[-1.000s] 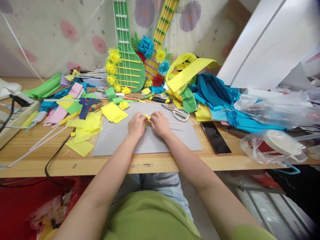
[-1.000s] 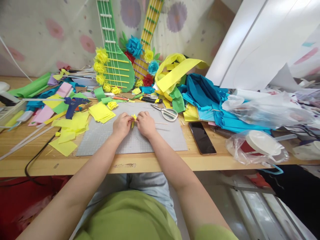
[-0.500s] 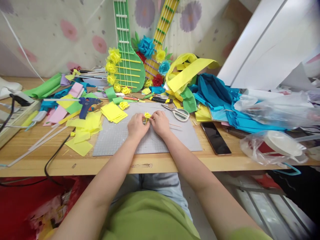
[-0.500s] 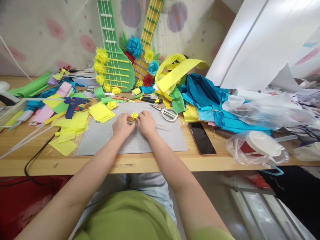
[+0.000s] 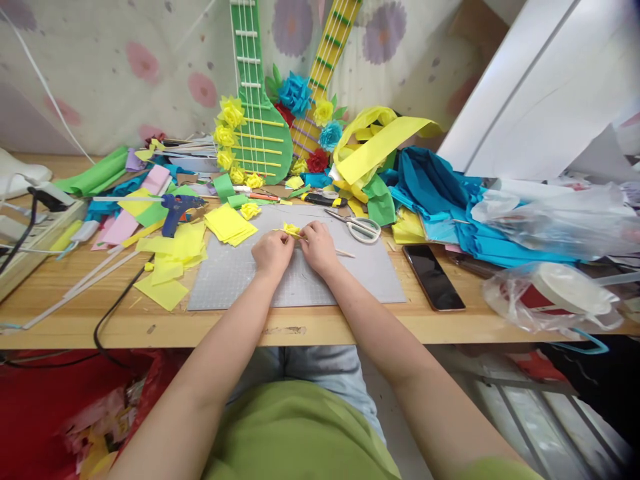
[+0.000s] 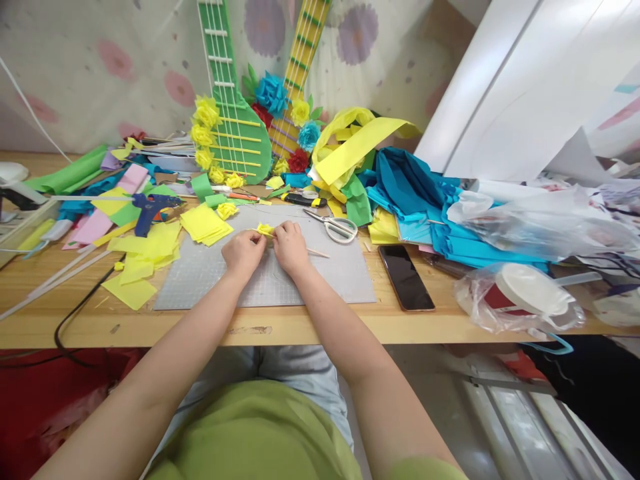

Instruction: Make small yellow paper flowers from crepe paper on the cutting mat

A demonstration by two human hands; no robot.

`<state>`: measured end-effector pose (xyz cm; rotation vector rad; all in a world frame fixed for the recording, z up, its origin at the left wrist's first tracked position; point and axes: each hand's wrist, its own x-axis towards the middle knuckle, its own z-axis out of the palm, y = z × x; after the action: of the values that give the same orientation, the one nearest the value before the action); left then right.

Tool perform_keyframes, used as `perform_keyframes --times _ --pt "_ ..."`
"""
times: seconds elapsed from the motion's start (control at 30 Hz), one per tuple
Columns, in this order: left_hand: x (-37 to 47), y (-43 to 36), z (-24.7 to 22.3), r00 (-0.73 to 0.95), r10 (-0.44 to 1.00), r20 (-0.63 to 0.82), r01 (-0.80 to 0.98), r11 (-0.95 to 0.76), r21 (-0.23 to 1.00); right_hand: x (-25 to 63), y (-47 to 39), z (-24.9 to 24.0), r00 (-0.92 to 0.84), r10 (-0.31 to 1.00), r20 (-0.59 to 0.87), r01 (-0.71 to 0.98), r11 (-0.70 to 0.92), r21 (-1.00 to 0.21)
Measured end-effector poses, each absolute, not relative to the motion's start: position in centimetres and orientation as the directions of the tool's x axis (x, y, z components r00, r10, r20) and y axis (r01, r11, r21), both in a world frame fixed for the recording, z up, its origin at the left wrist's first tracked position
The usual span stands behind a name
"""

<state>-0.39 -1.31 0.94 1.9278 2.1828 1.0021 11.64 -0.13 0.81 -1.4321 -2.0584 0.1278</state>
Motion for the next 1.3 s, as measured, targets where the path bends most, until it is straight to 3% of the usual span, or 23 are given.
perform_keyframes --times 0.27,0.53,0.77,0.9,1.03,1.3 --pt "-1.0 -1.1 1.1 -0.310 0.881 0.357 0.832 0.069 0.550 12.2 0.0 1.1 -0.176 0.884 0.433 0.822 0.374 -0.430" --pt "-1.3 -0.9 1.4 -0.371 0.879 0.299 0.844 0.186 0.503 13.8 0.1 1.4 -0.058 0.894 0.444 0.873 0.261 -0.412" --pt "-0.6 -1.6 1.5 -0.234 0.924 0.303 0.848 0.042 0.529 12.5 -0.2 1.5 -0.114 0.897 0.426 0.886 0.286 -0.366" --pt "-1.9 -1.7 2.2 -0.308 0.898 0.315 0.801 0.065 0.595 12.5 -0.3 1.6 -0.144 0.908 0.393 0.896 0.288 -0.338" --pt "-4.5 -0.9 2.8 -0.448 0.866 0.223 0.680 0.169 0.713 12.8 -0.6 1.7 -0.166 0.908 0.386 0.897 0.302 -0.324" --pt "-5.5 -0.1 1.2 0.031 0.989 0.144 0.711 -0.123 0.692 12.8 -0.3 1.0 -0.236 0.918 0.319 0.915 0.320 -0.245"
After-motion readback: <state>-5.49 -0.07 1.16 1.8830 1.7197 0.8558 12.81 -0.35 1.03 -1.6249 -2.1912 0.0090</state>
